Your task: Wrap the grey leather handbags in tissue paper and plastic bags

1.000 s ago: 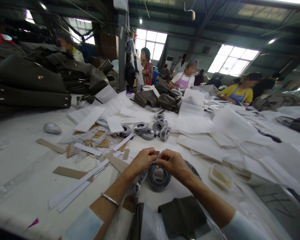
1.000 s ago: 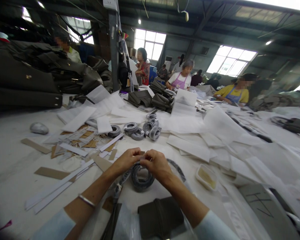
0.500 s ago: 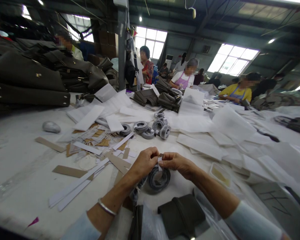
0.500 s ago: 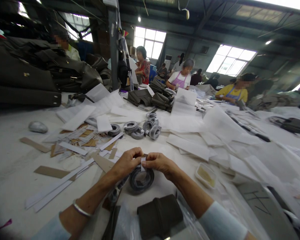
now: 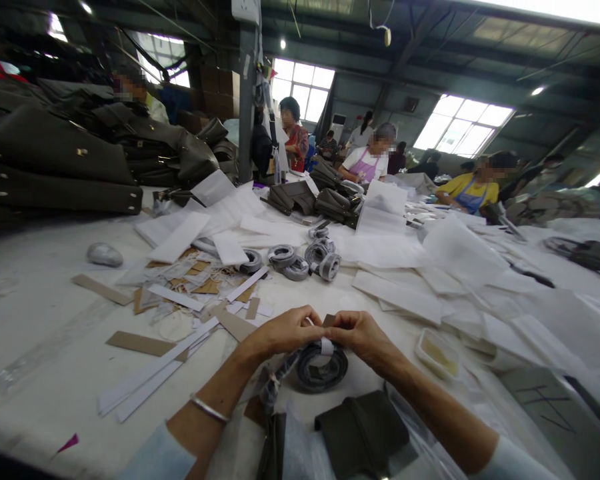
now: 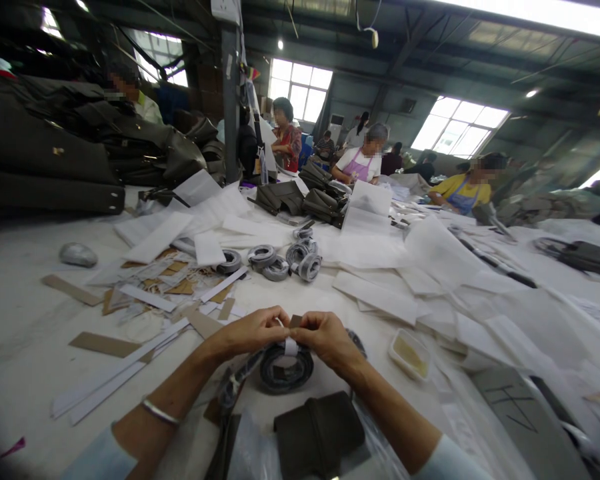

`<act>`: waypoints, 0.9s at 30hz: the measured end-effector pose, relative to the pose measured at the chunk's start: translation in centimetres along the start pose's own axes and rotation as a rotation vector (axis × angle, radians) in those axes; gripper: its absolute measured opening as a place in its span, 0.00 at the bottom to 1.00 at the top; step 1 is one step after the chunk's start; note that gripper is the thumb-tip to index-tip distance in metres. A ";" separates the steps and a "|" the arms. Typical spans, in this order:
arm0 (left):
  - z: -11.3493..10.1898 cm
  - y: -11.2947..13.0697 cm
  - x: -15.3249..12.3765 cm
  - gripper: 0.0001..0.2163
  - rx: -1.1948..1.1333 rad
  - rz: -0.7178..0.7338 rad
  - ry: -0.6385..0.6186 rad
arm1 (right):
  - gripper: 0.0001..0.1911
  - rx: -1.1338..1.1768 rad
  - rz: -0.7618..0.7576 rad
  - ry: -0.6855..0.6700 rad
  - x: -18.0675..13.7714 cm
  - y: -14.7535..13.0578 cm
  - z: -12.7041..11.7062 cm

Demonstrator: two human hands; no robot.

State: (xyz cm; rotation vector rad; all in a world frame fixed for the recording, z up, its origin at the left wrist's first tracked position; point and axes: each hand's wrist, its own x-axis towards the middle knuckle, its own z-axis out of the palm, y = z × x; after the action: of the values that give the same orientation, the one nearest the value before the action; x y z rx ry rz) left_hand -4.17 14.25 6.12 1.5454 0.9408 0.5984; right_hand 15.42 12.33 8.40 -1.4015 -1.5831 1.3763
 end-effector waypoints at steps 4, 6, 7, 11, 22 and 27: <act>0.5 -0.4 0.2 0.09 -0.088 -0.048 -0.046 | 0.07 -0.207 -0.078 0.081 -0.5 -0.5 0.0; 1.2 -0.5 0.3 0.08 -0.174 -0.070 -0.060 | 0.06 -0.324 -0.111 0.110 -0.7 -0.9 0.1; 1.5 -0.6 0.4 0.09 -0.224 -0.086 -0.071 | 0.06 -0.372 -0.143 0.121 -0.7 -1.0 0.2; 2.2 -0.6 0.5 0.12 -0.389 -0.124 -0.095 | 0.08 -0.552 -0.401 0.184 -0.5 -0.9 0.3; 2.2 -1.9 1.2 0.14 -0.570 -0.127 -0.084 | 0.09 -0.743 -0.718 0.233 -2.0 1.2 0.8; 1.9 -2.1 1.5 0.13 -0.550 -0.149 -0.113 | 0.14 -0.921 -0.924 0.170 -2.5 1.2 0.0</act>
State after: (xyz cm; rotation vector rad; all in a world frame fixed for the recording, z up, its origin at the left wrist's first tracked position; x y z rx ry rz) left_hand -2.28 14.47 3.48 0.9978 0.7193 0.5949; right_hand 16.40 9.82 7.76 -0.8919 -2.4039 -0.0459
